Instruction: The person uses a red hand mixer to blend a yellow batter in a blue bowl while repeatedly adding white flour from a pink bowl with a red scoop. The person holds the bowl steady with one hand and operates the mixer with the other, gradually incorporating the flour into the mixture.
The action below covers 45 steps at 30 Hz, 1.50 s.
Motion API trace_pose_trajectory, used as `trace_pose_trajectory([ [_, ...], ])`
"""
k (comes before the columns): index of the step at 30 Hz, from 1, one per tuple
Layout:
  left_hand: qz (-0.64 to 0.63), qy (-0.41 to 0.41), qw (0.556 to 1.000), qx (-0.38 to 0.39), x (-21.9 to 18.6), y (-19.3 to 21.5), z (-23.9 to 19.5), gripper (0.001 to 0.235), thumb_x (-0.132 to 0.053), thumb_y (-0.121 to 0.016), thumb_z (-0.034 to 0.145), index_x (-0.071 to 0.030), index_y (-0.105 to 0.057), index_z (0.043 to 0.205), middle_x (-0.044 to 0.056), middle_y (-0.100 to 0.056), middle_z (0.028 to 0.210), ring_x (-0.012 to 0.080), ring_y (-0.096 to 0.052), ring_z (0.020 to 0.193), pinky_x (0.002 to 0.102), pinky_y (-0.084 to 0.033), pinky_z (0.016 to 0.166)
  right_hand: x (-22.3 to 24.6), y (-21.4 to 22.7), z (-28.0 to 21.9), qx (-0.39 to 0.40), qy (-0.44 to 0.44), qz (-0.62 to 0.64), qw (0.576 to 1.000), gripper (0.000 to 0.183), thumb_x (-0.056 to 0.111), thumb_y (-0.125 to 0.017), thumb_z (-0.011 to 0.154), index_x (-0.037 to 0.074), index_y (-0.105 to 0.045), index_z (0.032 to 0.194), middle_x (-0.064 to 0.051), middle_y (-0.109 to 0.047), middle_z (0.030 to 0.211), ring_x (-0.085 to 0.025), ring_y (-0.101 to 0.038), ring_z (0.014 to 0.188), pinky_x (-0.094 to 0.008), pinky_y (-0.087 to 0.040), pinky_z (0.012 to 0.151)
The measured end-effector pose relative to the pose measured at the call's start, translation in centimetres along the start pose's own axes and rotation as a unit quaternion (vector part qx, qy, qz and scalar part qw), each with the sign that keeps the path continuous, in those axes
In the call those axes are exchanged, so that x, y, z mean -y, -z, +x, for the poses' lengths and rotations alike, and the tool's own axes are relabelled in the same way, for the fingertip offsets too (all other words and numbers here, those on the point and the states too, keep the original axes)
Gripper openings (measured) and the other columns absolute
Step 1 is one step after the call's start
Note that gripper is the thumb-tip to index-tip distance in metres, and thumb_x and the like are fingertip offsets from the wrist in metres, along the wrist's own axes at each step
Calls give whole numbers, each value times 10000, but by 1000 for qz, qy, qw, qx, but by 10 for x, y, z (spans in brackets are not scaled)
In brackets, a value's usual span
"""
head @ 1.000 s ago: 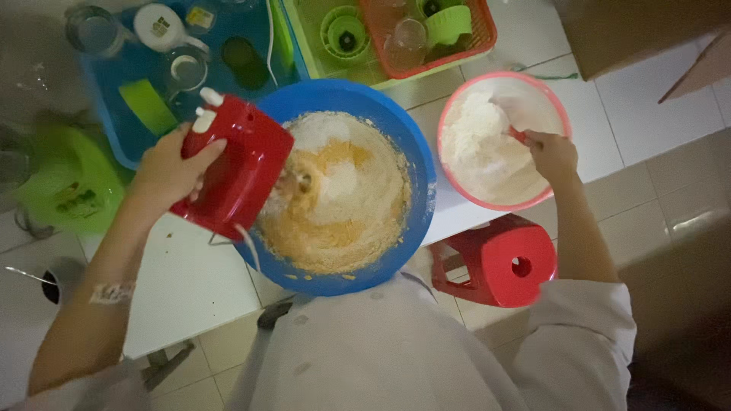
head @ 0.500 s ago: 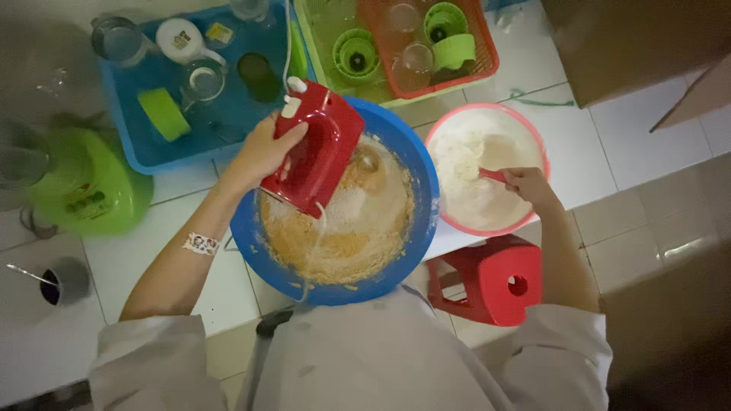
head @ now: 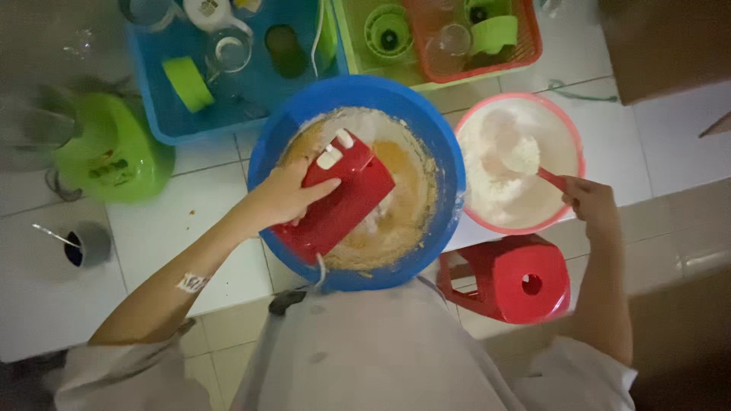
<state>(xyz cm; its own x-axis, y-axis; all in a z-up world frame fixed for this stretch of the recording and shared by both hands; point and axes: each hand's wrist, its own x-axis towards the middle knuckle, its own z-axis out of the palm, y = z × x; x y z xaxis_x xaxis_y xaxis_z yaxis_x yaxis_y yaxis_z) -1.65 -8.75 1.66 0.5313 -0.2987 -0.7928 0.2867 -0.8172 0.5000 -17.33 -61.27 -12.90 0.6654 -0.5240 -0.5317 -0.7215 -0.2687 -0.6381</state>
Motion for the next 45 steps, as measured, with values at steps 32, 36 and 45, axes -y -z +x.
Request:
trace_pose_trajectory([
  [32,43,-195,958,-205,-9,49,82,545,-394,-605,954,-180,-467,1436,132,-709,1243,300,-753,842,387,-626,747,155,-77,-149,131,10,-144,981,375,292,-481,1093,66,-742,1240,-167,-742,1015,-315,-688,913,-419,-539,811],
  [36,66,-207,961,-171,-19,33,97,435,-426,-570,989,-162,-504,1328,115,-710,1199,258,-759,803,349,-621,700,103,-120,-121,200,47,-172,964,343,315,-552,1054,109,-808,1154,-61,-741,962,-185,-612,857,-375,-487,803],
  [45,29,-122,988,-92,-18,20,55,644,-459,-449,1022,-164,-278,1568,149,-732,975,220,-696,545,323,-601,520,94,-102,-143,141,51,-100,984,351,209,-497,1062,121,-792,1231,-85,-770,1014,-183,-635,924,-372,-453,787],
])
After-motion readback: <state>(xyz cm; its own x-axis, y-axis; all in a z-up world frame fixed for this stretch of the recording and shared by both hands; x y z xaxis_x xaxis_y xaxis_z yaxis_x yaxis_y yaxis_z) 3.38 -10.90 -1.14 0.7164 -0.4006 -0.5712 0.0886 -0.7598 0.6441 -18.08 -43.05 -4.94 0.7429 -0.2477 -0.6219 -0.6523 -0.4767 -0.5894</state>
